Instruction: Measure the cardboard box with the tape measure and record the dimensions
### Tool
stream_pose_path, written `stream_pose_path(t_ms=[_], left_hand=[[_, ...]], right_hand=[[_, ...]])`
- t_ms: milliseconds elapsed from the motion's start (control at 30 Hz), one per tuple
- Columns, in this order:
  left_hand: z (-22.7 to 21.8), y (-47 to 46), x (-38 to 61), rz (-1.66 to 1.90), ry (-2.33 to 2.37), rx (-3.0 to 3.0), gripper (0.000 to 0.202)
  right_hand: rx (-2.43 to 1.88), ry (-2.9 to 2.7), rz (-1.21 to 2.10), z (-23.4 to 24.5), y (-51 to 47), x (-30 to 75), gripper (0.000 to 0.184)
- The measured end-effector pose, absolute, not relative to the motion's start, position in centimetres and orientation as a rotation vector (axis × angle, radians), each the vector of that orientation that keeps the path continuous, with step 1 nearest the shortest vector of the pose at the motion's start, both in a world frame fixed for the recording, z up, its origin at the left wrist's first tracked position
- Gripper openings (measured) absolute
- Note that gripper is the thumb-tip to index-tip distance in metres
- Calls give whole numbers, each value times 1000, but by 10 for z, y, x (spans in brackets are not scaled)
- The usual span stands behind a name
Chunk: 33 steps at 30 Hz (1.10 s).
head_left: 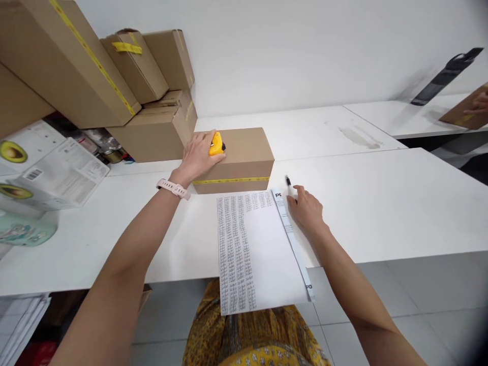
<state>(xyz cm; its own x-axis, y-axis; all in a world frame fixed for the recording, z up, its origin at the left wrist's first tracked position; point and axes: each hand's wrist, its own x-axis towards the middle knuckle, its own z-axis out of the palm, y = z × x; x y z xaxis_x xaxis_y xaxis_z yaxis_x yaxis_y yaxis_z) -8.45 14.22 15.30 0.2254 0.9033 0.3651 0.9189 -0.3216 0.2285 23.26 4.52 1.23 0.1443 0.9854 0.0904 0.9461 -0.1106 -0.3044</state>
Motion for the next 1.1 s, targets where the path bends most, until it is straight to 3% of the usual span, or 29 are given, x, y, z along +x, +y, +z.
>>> stream_pose_path(t_ms=[167, 267, 333, 400, 467, 567, 633, 700, 900, 1000, 1100], left_hand=[[138, 119, -78, -842, -1613, -2302, 56], [113, 65, -71, -892, -1395, -2513, 49], [87, 25, -69, -662, -1223, -2904, 59], [59, -8, -72, -356, -1103, -3195, 86], [34, -30, -78, -155, -1092, -3353, 102], [12, -42, -82, -113, -1140, -3411, 108], [8, -43, -80, -173, -1153, -3404, 108], [8, -41, -75, -217, -1146, -3394, 108], [13, -23, -57, -175, -1139, -3385, 91], [14, -8, -49, -143, -1057, -3404, 89], [14, 2, -45, -103, -1000, -3411, 89]], right_hand=[[-2100, -1857, 180, 7, 45, 242, 46], [-1824, -1570, 514, 6, 44, 254, 41], [-1540, -1287, 777, 9, 44, 262, 38], [-1268, -1073, 920, 14, 45, 267, 36], [-1102, -979, 931, 19, 45, 268, 37], [-1074, -939, 733, 24, 43, 265, 34], [-1115, -904, 569, 28, 37, 261, 30], [-1121, -884, 533, 34, 25, 255, 42], [-1066, -1115, 1212, 55, -10, 224, 66], [-1040, -1129, 1443, 50, -5, 203, 53], [-1075, -1085, 1428, 35, 13, 183, 40]])
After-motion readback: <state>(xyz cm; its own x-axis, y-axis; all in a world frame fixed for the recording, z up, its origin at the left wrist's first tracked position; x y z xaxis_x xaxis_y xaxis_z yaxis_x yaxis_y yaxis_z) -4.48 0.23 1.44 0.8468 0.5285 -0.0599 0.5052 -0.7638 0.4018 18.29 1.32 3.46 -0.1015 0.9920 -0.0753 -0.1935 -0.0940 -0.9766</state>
